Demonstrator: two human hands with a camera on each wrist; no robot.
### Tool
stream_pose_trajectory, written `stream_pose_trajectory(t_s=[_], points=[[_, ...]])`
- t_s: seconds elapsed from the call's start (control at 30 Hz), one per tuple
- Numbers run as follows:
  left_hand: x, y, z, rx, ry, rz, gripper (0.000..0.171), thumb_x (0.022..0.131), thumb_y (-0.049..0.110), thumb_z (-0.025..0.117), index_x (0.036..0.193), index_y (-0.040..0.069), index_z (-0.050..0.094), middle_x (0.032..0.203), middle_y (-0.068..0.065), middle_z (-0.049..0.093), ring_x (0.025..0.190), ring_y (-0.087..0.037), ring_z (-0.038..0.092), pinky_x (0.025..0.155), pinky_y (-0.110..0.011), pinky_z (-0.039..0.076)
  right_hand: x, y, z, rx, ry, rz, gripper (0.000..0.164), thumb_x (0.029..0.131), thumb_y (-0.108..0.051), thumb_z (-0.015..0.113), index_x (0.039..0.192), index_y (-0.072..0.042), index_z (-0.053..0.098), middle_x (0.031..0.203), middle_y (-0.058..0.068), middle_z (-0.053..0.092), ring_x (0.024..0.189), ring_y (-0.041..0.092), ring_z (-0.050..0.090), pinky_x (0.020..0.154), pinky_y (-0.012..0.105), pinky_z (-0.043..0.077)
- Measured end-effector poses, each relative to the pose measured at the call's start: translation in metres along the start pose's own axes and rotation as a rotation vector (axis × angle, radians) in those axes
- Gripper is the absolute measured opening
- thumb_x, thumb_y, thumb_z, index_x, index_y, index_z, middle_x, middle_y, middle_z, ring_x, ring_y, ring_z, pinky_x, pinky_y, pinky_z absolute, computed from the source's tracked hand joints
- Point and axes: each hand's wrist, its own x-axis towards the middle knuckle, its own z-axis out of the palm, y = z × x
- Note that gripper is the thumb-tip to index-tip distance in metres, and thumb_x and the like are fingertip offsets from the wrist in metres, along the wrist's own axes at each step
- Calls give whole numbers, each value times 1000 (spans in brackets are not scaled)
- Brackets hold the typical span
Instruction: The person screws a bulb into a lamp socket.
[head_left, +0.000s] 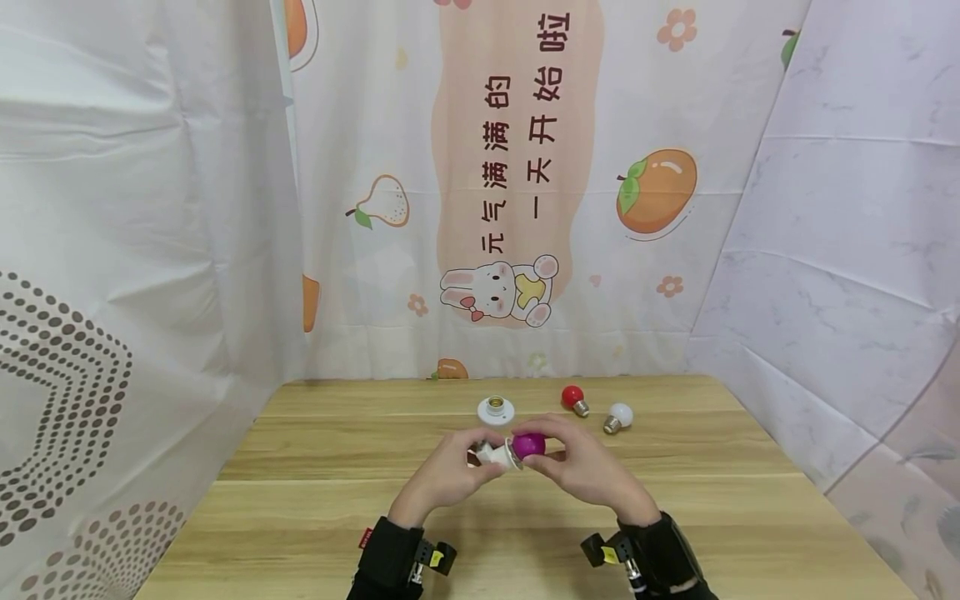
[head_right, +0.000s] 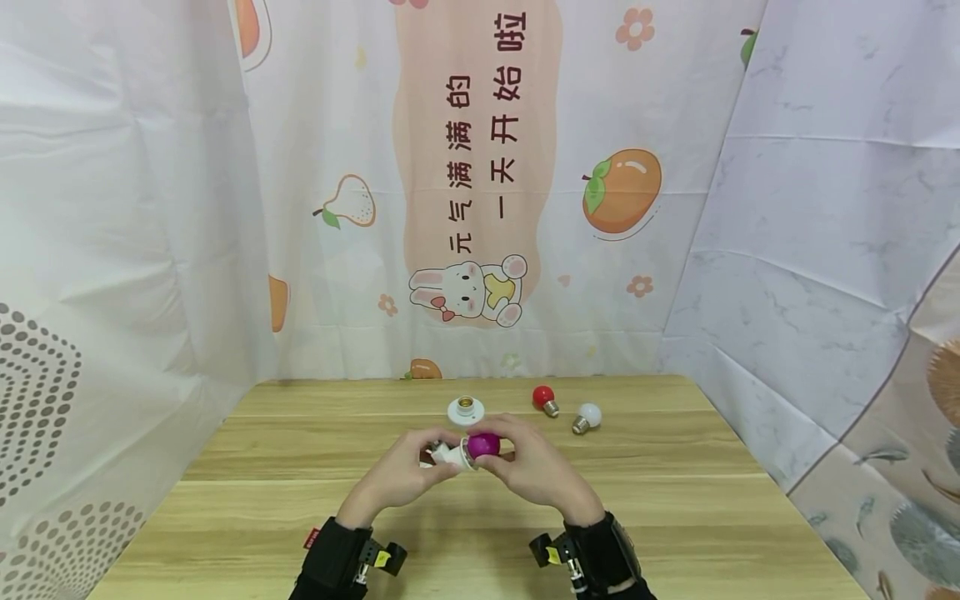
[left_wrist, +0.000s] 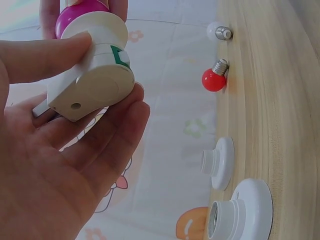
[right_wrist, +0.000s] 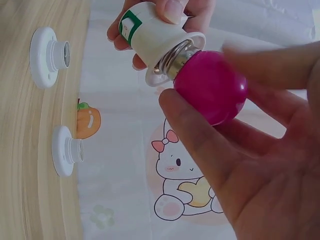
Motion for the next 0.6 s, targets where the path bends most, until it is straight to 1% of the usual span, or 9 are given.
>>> stream_pose_trajectory(t_s=[0.1,0.33,0.6], points=[[0,0,0,5,-3,2,30,96,21,71,123,7,68,105,3,67,92,-10,61,84,-28,53,1,0,0,8,1,13,32,95,-12,73,126,-15,69,132,9,63,117,31,59,84,35,59],[1,0,0,6,-15,6,29,97,20,71,123,8,68,105,4,67,93,-10,60,84,-29,52,1,0,1,-6,7,25,32,93,-5,73,122,-16,70,131,10,64,117,32,59,82,35,59],[0,-1,0,5,-22,11,28,98,17,70,124,7,67,106,3,67,94,-11,60,85,-29,52,1,0,3,-18,12,20,32,90,0,75,119,-11,71,129,10,64,116,33,59,82,33,59]])
